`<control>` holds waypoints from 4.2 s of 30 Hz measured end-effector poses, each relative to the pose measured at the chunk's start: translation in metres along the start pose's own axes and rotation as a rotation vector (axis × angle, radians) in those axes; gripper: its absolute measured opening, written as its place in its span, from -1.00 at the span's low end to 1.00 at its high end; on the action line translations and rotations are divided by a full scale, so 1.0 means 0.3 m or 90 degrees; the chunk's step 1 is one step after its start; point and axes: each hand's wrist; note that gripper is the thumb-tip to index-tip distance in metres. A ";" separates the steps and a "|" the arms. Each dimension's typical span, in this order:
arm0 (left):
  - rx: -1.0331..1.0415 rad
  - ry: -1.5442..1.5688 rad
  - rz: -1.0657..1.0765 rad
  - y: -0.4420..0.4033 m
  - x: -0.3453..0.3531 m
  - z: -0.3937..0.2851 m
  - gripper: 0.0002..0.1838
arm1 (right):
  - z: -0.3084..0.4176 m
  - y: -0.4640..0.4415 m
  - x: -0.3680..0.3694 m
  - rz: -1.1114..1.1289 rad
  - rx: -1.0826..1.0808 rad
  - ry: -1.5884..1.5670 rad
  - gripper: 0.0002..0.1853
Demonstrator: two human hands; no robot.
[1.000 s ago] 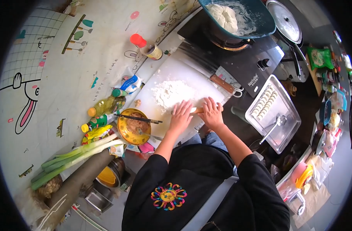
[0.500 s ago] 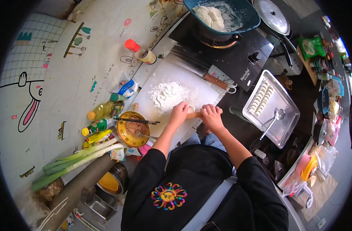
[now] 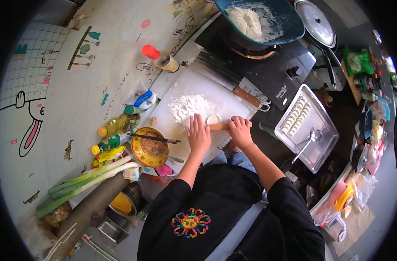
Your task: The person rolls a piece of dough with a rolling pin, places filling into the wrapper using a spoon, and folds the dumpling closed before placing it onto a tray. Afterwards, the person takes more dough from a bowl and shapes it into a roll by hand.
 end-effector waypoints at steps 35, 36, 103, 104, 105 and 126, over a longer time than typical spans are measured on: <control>0.341 0.201 0.034 -0.106 -0.033 0.026 -0.75 | -0.006 -0.058 -0.021 0.053 -0.012 0.058 -0.63; 0.350 0.198 0.049 -0.111 -0.031 0.031 -0.76 | -0.008 -0.051 -0.021 0.047 -0.019 0.051 -0.66; 0.071 0.065 0.023 0.100 -0.007 0.045 -0.37 | -0.004 0.068 -0.041 -0.048 -0.106 -0.023 -0.70; 0.033 0.020 0.025 0.109 0.008 0.035 -0.32 | 0.000 0.052 -0.034 -0.040 -0.098 -0.023 -0.70; 0.017 0.011 0.045 0.117 0.022 0.032 -0.32 | 0.004 0.038 -0.027 -0.033 -0.091 -0.022 -0.69; -0.056 -0.018 0.051 -0.129 -0.004 0.043 -0.25 | -0.003 -0.151 -0.040 0.086 -0.010 0.092 -0.38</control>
Point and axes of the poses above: each hand's wrist, its own y-axis away from the middle knuckle, its own x-axis out of the palm, z = x × y, and after that the axes turned 9 degrees about z, right-handed
